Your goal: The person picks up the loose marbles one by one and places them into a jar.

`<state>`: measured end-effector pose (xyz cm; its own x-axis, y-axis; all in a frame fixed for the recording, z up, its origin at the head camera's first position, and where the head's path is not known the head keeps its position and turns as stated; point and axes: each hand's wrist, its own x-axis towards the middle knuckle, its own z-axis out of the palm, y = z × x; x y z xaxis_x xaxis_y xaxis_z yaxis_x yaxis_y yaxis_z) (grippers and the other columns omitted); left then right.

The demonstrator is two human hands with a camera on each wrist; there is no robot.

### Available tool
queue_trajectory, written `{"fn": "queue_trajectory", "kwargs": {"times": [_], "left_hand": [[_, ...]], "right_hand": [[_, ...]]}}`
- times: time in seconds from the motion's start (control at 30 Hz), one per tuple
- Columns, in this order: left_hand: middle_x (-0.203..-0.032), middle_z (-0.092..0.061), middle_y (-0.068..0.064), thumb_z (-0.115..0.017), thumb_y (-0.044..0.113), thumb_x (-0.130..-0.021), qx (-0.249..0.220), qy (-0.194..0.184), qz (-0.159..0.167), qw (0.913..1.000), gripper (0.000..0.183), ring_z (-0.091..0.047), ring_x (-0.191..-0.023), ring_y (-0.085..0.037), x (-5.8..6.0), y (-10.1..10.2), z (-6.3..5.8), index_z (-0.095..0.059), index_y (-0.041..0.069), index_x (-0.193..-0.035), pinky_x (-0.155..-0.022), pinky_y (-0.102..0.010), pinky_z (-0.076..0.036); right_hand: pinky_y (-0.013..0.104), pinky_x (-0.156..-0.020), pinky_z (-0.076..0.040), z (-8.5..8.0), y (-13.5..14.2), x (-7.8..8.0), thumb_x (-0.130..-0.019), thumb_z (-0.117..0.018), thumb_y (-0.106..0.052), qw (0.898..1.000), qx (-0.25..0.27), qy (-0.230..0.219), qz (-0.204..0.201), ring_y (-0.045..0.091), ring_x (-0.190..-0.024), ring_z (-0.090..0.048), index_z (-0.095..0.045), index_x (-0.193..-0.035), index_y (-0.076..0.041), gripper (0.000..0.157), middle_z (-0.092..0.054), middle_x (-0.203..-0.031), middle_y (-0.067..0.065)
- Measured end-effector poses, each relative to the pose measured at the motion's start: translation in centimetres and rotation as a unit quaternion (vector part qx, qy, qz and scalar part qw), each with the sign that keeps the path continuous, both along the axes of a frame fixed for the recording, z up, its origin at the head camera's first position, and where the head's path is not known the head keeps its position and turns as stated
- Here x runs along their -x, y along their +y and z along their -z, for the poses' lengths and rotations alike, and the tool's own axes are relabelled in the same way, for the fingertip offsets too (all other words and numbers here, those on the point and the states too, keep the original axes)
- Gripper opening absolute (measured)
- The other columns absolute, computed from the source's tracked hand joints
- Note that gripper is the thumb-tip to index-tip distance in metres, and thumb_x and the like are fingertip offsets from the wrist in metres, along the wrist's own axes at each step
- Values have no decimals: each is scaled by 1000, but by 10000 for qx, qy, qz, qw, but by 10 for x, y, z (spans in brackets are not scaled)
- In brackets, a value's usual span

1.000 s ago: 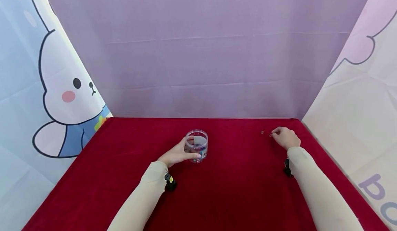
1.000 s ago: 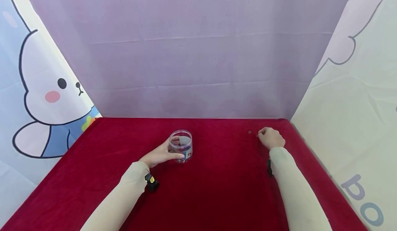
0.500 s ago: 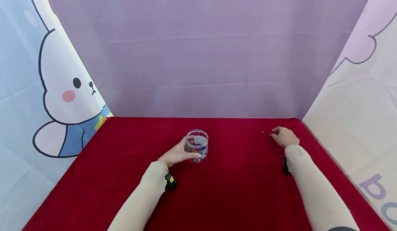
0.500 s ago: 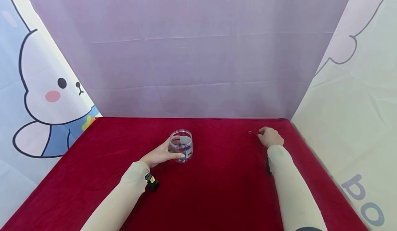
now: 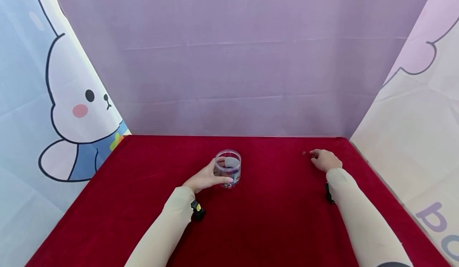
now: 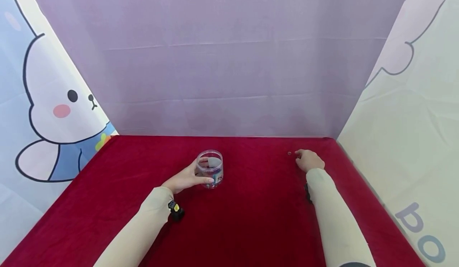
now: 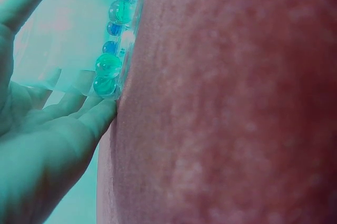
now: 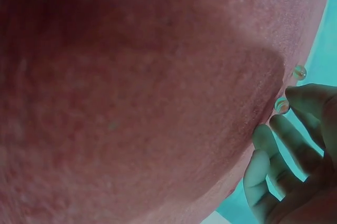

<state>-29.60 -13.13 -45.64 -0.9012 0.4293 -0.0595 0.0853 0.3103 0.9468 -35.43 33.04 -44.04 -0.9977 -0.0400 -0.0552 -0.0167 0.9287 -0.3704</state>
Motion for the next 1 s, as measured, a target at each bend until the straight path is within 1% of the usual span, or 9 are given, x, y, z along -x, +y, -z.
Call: {"fn": "queue_trajectory", "kwargs": {"times": [0.17, 0.3, 0.43, 0.53, 0.8, 1.0], "left_hand": [[-138, -51, -7, -80, 27, -88, 27, 6, -32, 10000, 86, -47, -131, -27, -1, 1, -1, -28, 16, -154, -103, -49, -45], [-139, -51, -7, -80, 27, -88, 23, -23, -21, 10000, 86, -47, -131, -27, -1, 1, -1, -28, 16, -154, -103, -48, -45], [-139, -51, -7, -80, 27, -88, 27, -10, -33, 10000, 85, -47, -131, -27, -1, 1, -1, -28, 16, -154, -103, -48, -45], [-138, -50, -7, -80, 28, -88, 50, 7, -43, 10000, 86, -47, -130, -26, -1, 1, -1, -28, 16, -154, -103, -48, -45], [-138, -51, -7, -80, 27, -88, 4, -5, 6, 10000, 86, -47, -130, -26, -1, 1, -1, -27, 15, -155, -104, -48, -44], [-138, -51, -7, -81, 26, -88, 18, -7, -17, 10000, 86, -48, -130, -26, -1, 1, -1, -28, 16, -154, -103, -48, -45]], "right_hand": [[55, -80, -49, 1, 0, 1, -98, -55, -17, 9999, -76, 64, 17, 42, -114, -56, -60, -135, -3, 39, -59, -130, 25], [53, -76, -48, 1, 0, 0, -97, -56, -17, 9998, 17, 116, 141, 38, -106, -59, -65, -124, -5, 31, -63, -121, 21], [51, -74, -48, 0, 1, -3, -96, -57, -17, 9996, 100, 140, 214, 33, -96, -60, -67, -116, -7, 24, -65, -111, 17], [51, -73, -47, -1, 2, -5, -96, -57, -18, 9996, 154, 119, 187, 32, -92, -59, -66, -115, -7, 24, -64, -109, 17], [51, -74, -48, -4, 2, -9, -97, -55, -20, 9995, 232, 19, 203, 33, -95, -59, -65, -119, -5, 28, -63, -114, 19], [48, -73, -47, -3, 2, -8, -98, -54, -23, 9994, 299, -34, 196, 31, -94, -59, -64, -122, -6, 31, -63, -114, 18]]}}
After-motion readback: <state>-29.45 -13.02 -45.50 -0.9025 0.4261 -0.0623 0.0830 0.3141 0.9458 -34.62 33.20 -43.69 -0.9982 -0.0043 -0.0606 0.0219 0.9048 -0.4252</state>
